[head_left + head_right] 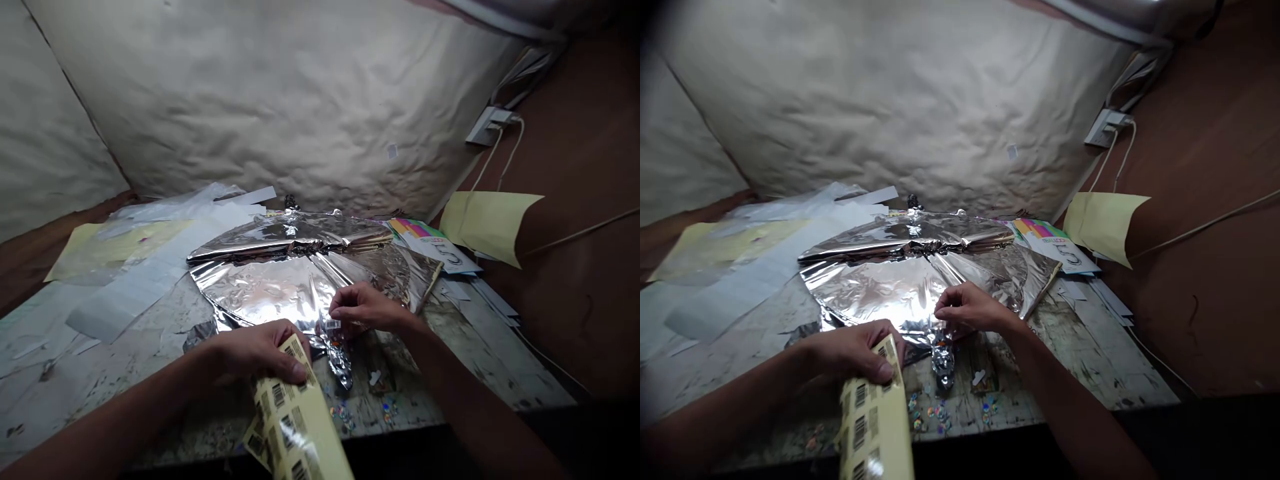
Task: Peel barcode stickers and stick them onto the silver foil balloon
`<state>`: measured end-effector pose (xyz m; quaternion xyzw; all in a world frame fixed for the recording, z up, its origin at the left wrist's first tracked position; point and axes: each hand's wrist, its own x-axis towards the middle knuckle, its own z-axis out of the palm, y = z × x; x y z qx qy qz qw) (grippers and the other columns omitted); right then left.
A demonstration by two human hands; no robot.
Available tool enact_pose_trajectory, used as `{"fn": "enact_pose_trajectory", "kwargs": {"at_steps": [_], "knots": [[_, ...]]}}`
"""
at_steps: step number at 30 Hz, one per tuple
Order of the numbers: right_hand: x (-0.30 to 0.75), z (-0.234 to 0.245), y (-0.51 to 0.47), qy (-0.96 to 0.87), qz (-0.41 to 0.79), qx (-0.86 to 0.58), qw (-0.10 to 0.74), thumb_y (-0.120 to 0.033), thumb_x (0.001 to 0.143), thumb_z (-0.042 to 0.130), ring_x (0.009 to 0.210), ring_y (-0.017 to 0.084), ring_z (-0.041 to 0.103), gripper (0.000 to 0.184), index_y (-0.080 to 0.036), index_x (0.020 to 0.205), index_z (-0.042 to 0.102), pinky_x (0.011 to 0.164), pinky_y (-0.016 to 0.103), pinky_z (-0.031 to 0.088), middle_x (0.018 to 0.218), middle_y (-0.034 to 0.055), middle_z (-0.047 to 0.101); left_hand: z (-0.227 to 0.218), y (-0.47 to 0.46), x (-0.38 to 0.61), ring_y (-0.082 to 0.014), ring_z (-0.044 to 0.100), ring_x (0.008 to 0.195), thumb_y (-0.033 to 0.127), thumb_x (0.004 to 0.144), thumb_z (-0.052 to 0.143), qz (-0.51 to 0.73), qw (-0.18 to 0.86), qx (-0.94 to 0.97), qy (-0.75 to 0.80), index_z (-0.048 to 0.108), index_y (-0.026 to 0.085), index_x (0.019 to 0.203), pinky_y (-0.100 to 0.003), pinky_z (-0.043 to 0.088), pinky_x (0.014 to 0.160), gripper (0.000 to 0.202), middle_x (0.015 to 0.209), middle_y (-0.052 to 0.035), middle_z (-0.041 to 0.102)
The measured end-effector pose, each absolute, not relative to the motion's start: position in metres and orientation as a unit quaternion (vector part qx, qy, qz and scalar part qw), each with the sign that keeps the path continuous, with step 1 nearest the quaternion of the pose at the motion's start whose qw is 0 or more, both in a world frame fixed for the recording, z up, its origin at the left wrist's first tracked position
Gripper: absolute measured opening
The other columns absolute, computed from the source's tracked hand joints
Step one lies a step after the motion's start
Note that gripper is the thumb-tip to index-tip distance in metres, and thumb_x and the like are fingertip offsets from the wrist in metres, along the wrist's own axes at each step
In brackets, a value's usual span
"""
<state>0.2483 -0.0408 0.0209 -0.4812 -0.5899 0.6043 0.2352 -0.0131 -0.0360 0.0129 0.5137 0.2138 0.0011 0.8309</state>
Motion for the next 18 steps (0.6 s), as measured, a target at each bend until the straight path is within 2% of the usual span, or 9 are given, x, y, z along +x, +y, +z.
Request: {"fn": "enact_pose_trajectory", "kwargs": {"at_steps": [5,12,14,16,18], "knots": [[0.2443,0.0156,-0.0422,-0.563,0.620,-0.500,0.221,-0.039,0.070,0.077,0.059,0.012,0.061,0.029,-0.015,0.081,0.066,0.055,0.025,0.055,0.072,-0.0007,0.063,0.0073,-0.0356,-0.0168,-0.0137,0.063,0.051,0.034,0.060,0.085,-0.027,0.847,0.488,0.207,0.071,0.014,0.078,-0.020,0.049,0.048,0.030,0.067,-0.0033,0.071],[0.2442,0.0111,-0.0405,-0.593,0.592,-0.512,0.189,-0.037,0.074,0.073,0.057,0.011,0.059,0.024,-0.015,0.082,0.067,0.054,0.024,0.051,0.072,-0.0002,0.065,0.0090,-0.0361,-0.0154,-0.0142,0.065,0.052,0.034,0.061,0.085,-0.037,0.842,0.499,0.202,0.071,0.014,0.078,-0.019,0.051,0.050,0.030,0.069,-0.0036,0.073],[0.2427,0.0096,-0.0413,-0.638,0.542,-0.519,0.172,-0.035,0.077,0.070,0.060,0.013,0.060,0.020,-0.016,0.082,0.068,0.056,0.024,0.049,0.073,0.0004,0.066,0.0096,-0.0356,-0.0150,-0.0144,0.065,0.052,0.035,0.061,0.085,-0.048,0.843,0.499,0.192,0.071,0.013,0.078,-0.019,0.052,0.049,0.032,0.068,-0.0038,0.073],[0.2412,0.0098,-0.0431,-0.704,0.440,-0.535,0.159,-0.030,0.079,0.068,0.065,0.014,0.061,0.014,-0.017,0.085,0.069,0.059,0.024,0.046,0.076,0.0004,0.068,0.0097,-0.0344,-0.0151,-0.0141,0.065,0.051,0.035,0.061,0.085,-0.057,0.845,0.500,0.179,0.071,0.013,0.079,-0.019,0.052,0.048,0.032,0.069,-0.0038,0.073],[0.2411,0.0130,-0.0455,-0.752,0.306,-0.563,0.154,-0.028,0.076,0.072,0.069,0.015,0.061,0.022,-0.020,0.096,0.068,0.062,0.025,0.043,0.079,0.0001,0.068,0.0094,-0.0329,-0.0157,-0.0136,0.066,0.052,0.035,0.062,0.085,-0.056,0.844,0.505,0.172,0.071,0.013,0.079,-0.018,0.053,0.049,0.031,0.069,-0.0037,0.073]]}}
